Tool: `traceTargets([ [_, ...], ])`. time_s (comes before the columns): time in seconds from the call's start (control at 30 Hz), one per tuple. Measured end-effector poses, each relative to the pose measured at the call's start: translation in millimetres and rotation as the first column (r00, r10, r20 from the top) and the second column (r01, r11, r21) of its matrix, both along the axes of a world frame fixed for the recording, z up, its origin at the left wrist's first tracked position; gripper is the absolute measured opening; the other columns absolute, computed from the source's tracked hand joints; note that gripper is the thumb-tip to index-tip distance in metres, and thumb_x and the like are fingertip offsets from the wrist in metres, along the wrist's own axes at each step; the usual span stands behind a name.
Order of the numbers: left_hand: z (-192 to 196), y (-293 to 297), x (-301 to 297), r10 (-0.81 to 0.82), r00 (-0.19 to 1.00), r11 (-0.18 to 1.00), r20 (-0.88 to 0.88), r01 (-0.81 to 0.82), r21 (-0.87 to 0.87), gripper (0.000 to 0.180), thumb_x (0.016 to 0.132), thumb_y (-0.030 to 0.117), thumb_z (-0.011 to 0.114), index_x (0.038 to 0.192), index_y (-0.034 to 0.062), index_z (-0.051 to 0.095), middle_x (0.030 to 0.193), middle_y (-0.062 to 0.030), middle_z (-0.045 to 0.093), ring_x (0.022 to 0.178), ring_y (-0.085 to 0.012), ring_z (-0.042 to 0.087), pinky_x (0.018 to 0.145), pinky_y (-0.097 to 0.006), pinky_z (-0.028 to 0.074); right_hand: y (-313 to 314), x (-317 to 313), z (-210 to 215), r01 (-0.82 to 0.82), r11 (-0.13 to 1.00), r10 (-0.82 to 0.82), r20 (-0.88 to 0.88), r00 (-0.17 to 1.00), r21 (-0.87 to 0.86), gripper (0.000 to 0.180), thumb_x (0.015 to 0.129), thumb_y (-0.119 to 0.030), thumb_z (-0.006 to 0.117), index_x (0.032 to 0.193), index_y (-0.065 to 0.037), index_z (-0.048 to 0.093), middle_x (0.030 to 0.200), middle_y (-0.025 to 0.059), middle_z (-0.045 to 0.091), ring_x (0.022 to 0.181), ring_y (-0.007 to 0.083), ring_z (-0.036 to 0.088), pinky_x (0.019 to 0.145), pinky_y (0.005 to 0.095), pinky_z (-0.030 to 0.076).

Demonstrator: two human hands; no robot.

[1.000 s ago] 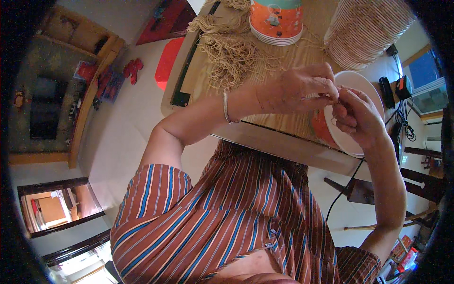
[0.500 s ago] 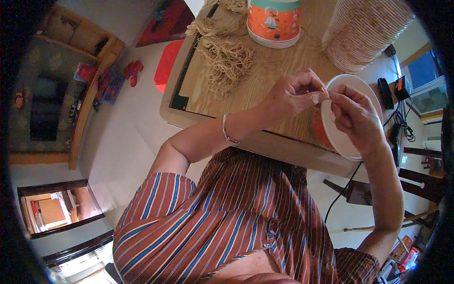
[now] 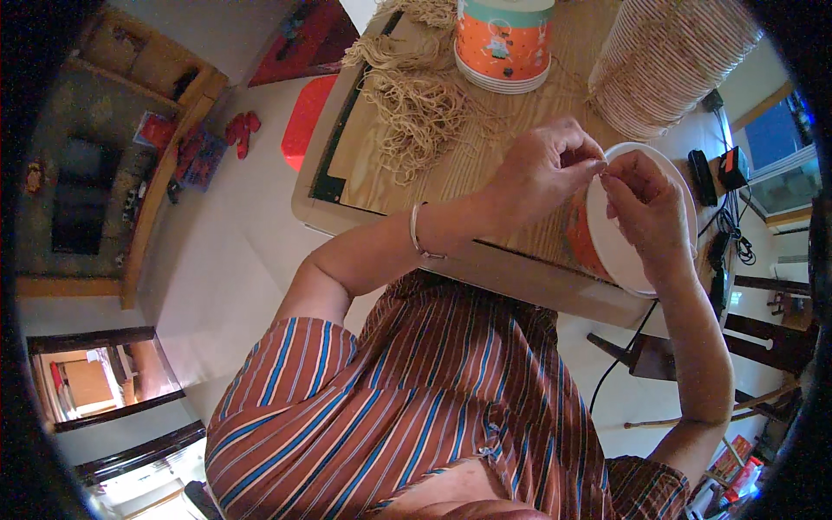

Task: Threading string through holes in paper cups and stacking them on a table for packaging or assembly.

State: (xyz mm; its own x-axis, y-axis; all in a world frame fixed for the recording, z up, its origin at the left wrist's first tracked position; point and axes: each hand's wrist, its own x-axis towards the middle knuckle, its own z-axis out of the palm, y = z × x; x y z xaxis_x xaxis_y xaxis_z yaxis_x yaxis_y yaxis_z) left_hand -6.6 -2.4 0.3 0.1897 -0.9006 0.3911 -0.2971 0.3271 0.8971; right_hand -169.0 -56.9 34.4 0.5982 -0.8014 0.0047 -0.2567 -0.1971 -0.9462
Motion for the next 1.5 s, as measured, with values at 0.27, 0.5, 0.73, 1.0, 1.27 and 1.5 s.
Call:
traceTargets([
  [0.27,4,-18,20,-0.257,0.937,0.965,0.235,0.260,0.016,0.017,0.084,0.016,0.067,0.091,0.0003,0.066,0.080,-0.0061,0.060,0.077,-0.0141,0.059,0.070,-0.028,0.047,1,-4,-10,0.032,0.929,-0.053,-0.048,0.997,-0.368,0.003,0.086,-0.005,0.059,0.088,-0.004,0.057,0.069,0.0077,0.057,0.062,0.0128,0.056,0.059,0.0284,0.047],
  [0.5,20,-31,31,-0.423,0.854,0.906,0.304,0.400,0.138,0.015,0.085,0.013,0.064,0.094,0.0016,0.066,0.082,-0.0053,0.060,0.075,-0.0134,0.058,0.068,-0.028,0.047,5,-2,2,-0.015,0.862,-0.048,-0.110,0.993,-0.507,0.006,0.084,-0.003,0.059,0.090,-0.004,0.057,0.077,0.0121,0.061,0.067,0.0193,0.061,0.062,0.0314,0.050],
  [0.73,22,-31,33,-0.514,0.839,0.847,0.178,0.464,0.259,0.016,0.086,0.013,0.063,0.097,0.0008,0.065,0.081,-0.0023,0.058,0.074,-0.0103,0.056,0.065,-0.025,0.047,0,-2,0,-0.025,0.871,-0.049,-0.137,0.989,-0.491,0.006,0.084,-0.004,0.061,0.089,-0.004,0.057,0.075,0.0109,0.062,0.067,0.0166,0.062,0.063,0.0304,0.050],
  [1.0,15,-31,34,-0.502,0.832,0.865,0.237,0.477,0.158,0.016,0.085,0.014,0.066,0.092,0.0001,0.067,0.077,-0.0038,0.058,0.071,-0.0114,0.055,0.064,-0.027,0.046,-11,-3,-7,0.013,0.953,-0.056,-0.135,0.989,-0.304,0.008,0.083,-0.008,0.064,0.085,-0.003,0.059,0.072,0.0082,0.063,0.067,0.0114,0.061,0.063,0.0283,0.049],
  [1.27,21,-22,31,-0.427,0.859,0.904,0.282,0.409,0.122,0.019,0.085,0.018,0.064,0.092,0.0001,0.066,0.082,-0.0072,0.061,0.077,-0.0147,0.059,0.068,-0.029,0.047,0,-2,-2,0.054,0.874,-0.125,-0.117,0.985,-0.483,0.008,0.082,-0.007,0.064,0.087,-0.003,0.059,0.076,0.0110,0.064,0.068,0.0185,0.064,0.062,0.0307,0.050],
  [1.5,19,-20,27,-0.371,0.849,0.927,0.376,0.361,0.098,0.021,0.084,0.020,0.063,0.091,0.0006,0.066,0.083,-0.0113,0.063,0.076,-0.0211,0.062,0.068,-0.032,0.048,4,-1,4,-0.037,0.754,-0.091,-0.161,0.983,-0.656,0.009,0.080,-0.006,0.064,0.088,-0.003,0.061,0.078,0.0121,0.064,0.067,0.0191,0.065,0.060,0.0309,0.050],
])
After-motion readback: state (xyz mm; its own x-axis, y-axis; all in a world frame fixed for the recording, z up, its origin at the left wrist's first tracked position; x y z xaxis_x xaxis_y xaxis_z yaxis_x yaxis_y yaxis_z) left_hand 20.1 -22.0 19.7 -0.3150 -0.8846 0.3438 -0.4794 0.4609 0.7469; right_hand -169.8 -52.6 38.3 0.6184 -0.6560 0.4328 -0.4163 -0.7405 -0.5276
